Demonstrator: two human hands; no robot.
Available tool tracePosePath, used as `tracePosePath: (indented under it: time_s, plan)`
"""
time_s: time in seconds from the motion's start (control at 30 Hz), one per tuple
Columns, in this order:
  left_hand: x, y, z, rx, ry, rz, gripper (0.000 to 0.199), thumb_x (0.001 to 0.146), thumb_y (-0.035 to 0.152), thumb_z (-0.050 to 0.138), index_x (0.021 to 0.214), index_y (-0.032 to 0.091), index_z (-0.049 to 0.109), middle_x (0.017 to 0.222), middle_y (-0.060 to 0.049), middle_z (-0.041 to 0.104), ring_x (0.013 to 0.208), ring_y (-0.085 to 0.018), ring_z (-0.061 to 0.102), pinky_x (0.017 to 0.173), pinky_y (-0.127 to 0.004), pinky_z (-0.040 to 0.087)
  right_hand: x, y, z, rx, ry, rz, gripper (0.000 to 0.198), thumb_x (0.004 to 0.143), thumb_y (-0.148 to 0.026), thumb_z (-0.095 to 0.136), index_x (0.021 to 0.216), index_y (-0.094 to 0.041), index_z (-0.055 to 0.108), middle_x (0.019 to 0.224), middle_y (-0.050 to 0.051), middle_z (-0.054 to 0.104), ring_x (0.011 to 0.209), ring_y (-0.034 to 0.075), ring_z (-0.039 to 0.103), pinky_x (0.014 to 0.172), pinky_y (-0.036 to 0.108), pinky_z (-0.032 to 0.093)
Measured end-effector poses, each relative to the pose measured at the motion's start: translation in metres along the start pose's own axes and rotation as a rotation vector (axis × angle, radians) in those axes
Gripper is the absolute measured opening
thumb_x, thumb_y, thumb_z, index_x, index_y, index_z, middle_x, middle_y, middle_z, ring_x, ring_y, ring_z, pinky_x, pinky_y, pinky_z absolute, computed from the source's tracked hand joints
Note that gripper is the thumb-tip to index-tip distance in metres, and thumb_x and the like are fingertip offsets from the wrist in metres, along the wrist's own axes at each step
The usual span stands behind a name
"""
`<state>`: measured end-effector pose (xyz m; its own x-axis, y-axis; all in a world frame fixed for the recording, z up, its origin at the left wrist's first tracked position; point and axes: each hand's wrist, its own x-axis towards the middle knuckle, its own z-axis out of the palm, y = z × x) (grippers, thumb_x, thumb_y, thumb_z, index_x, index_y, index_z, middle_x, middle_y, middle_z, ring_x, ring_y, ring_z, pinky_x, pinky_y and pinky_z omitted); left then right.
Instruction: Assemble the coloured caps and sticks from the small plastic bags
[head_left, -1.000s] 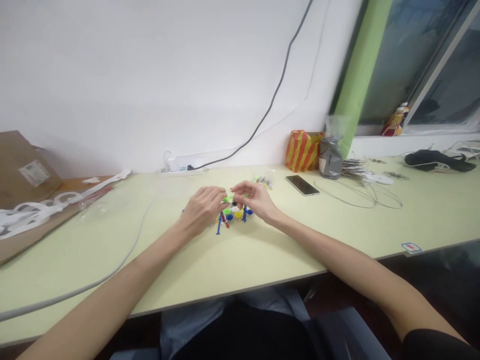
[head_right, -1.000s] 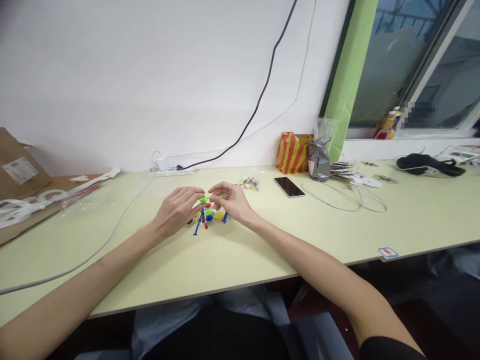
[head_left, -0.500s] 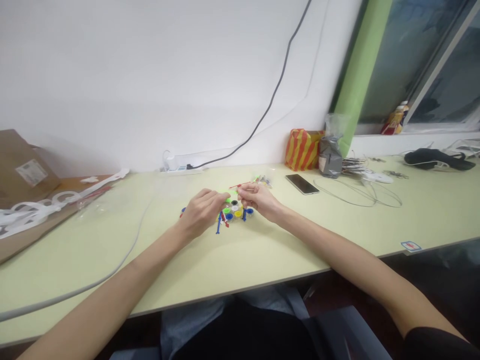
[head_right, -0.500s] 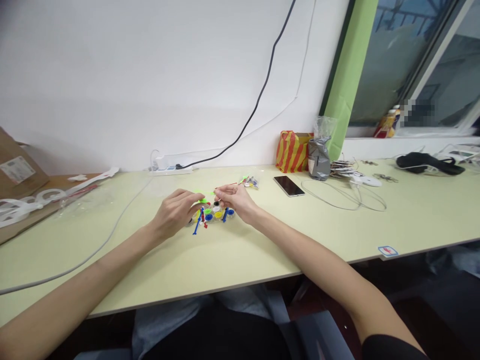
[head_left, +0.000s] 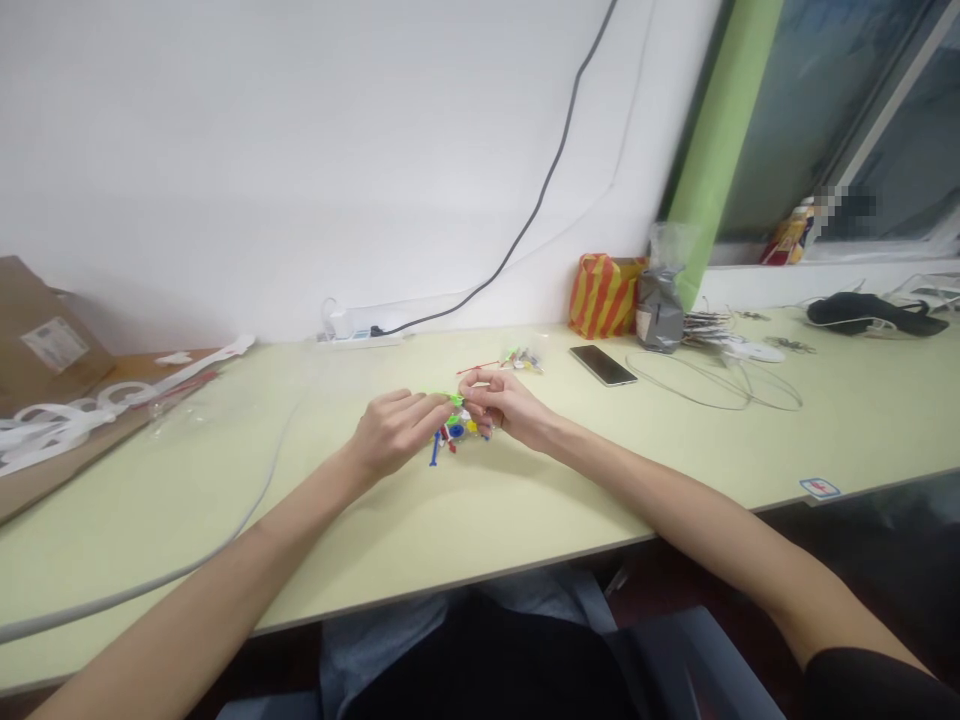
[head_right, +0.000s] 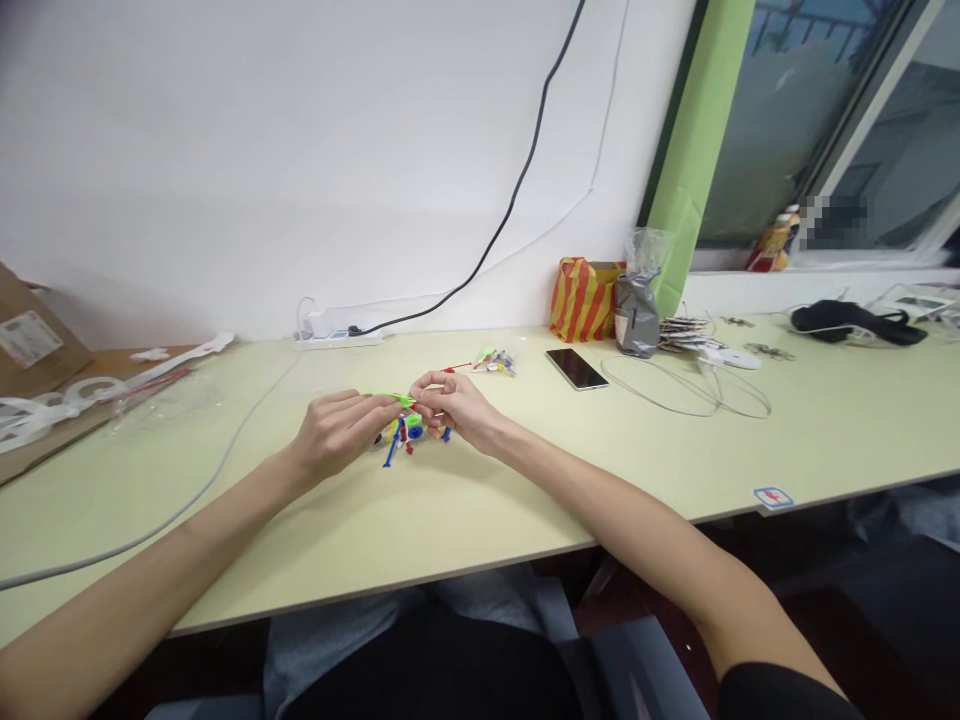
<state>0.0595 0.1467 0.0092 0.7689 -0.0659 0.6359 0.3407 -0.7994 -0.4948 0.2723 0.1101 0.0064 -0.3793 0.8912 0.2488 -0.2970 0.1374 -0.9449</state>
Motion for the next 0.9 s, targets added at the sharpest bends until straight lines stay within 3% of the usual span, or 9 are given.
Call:
tracePosePath:
  time_s: [0.33,0.43,0.6,0.77,0.9]
  plan:
    - [-0.0002,0.0008,-0.0004,0.002,-0.012,-0.005,0.021,0.1,0.015,0.045,0.099,0.021,0.064,0.097,-0.005,0.077,0.078,-0.014,0.072,0.06,-0.026,0.045,0.0014,0.0016,-0.0051,0.048,-0.034,-0.025,0.047,0.075,-0.039,0.08,0.101,-0.025,0.044,0.055,-0.013,0.042,0.047,0.008,0.037,0.046,0.02,0.041]
    - [-0.0009,0.0011,-0.0002,-0.031,0.015,0.01,0.024,0.099,0.012,0.046,0.115,0.021,0.062,0.095,-0.005,0.077,0.079,-0.015,0.072,0.062,-0.025,0.048,0.0013,0.0022,-0.0061,0.045,-0.064,-0.019,0.047,0.076,-0.037,0.079,0.101,-0.025,0.042,0.055,-0.014,0.04,0.047,0.008,0.036,0.046,0.02,0.041]
    - [-0.0018,0.0026,0.0029,0.08,-0.006,0.009,0.048,0.098,0.004,0.039,0.144,0.018,0.043,0.101,-0.008,0.076,0.068,-0.013,0.07,0.056,-0.024,0.047,0.001,0.0033,-0.007,-0.003,-0.043,-0.001,0.045,0.077,-0.038,0.078,0.099,-0.025,0.042,0.054,-0.013,0.042,0.047,0.008,0.037,0.045,0.02,0.044]
    - [-0.0005,0.0035,0.0053,0.095,-0.047,-0.023,0.035,0.097,0.007,0.043,0.127,0.018,0.057,0.1,-0.007,0.075,0.075,-0.016,0.07,0.059,-0.025,0.047,0.0021,0.0072,-0.0084,-0.048,-0.052,0.004,0.046,0.08,-0.047,0.077,0.098,-0.025,0.041,0.056,-0.01,0.052,0.046,0.01,0.046,0.046,0.022,0.047]
    - [0.0024,0.0041,0.0041,0.155,-0.014,-0.128,0.026,0.095,0.008,0.046,0.106,0.019,0.066,0.081,-0.003,0.073,0.059,-0.014,0.063,0.053,-0.025,0.038,0.0028,0.0091,-0.0086,-0.064,-0.036,-0.022,0.047,0.081,-0.05,0.075,0.102,-0.025,0.041,0.059,-0.009,0.057,0.047,0.011,0.051,0.047,0.023,0.048]
